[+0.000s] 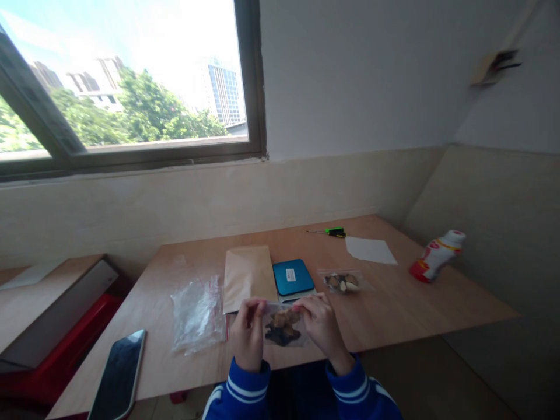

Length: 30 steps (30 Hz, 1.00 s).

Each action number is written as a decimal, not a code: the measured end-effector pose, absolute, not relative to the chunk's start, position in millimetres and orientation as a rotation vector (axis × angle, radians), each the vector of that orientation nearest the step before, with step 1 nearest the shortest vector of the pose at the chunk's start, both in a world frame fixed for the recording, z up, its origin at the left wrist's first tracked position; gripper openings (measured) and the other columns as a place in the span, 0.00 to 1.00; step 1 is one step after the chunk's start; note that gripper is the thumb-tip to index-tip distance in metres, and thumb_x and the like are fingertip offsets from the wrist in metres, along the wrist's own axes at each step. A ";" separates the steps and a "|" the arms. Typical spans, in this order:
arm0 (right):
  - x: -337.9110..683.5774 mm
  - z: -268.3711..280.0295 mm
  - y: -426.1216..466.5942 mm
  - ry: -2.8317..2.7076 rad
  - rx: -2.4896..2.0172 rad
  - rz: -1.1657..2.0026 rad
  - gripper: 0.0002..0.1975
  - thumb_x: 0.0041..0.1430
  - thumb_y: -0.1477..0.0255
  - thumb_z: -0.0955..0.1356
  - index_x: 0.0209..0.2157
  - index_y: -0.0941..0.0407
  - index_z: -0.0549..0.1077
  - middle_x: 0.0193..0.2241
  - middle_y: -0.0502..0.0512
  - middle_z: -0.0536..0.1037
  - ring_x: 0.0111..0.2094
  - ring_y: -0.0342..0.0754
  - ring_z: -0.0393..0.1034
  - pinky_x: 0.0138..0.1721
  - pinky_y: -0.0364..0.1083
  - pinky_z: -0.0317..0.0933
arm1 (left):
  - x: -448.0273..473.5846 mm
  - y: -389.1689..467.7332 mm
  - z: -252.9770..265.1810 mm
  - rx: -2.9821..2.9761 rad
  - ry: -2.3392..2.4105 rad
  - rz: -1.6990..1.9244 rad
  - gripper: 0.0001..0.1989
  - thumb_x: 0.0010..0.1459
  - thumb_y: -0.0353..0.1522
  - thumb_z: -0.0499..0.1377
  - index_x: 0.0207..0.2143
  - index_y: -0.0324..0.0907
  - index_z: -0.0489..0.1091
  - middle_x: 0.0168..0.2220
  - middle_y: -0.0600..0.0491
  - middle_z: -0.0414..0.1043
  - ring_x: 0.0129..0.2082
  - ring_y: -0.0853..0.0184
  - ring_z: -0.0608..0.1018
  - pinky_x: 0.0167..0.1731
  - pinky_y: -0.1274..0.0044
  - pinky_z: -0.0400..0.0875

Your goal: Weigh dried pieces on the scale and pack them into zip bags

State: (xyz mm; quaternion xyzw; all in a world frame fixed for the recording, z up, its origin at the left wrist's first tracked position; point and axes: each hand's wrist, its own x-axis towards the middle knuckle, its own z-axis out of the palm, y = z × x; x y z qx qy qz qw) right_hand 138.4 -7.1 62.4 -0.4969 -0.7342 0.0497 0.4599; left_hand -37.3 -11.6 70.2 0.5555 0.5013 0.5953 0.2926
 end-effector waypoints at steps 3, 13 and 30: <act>136.4 61.7 -7.0 -1.813 -1.221 0.205 0.13 0.64 0.70 0.63 0.29 0.54 0.77 0.27 0.52 0.80 0.30 0.47 0.71 0.36 0.47 0.58 | -42.8 -13.3 73.5 1.338 1.333 1.665 0.13 0.55 0.42 0.59 0.32 0.41 0.71 0.27 0.53 0.74 0.29 0.68 0.76 0.32 0.78 0.72; 145.4 54.8 -6.0 -1.630 -1.184 0.864 0.14 0.61 0.61 0.65 0.36 0.54 0.78 0.34 0.55 0.81 0.37 0.51 0.73 0.40 0.48 0.64 | -63.0 -12.1 66.4 0.844 1.200 1.771 0.17 0.46 0.44 0.66 0.27 0.39 0.70 0.22 0.57 0.71 0.24 0.71 0.73 0.28 0.80 0.70; 324.7 24.7 20.7 -0.775 -1.663 0.513 0.33 0.37 0.46 0.69 0.36 0.60 0.70 0.32 0.64 0.78 0.35 0.58 0.73 0.34 0.53 0.68 | -62.9 -1.4 41.7 1.061 1.214 1.185 0.27 0.45 0.52 0.61 0.38 0.40 0.75 0.43 0.44 0.77 0.40 0.57 0.79 0.38 0.69 0.75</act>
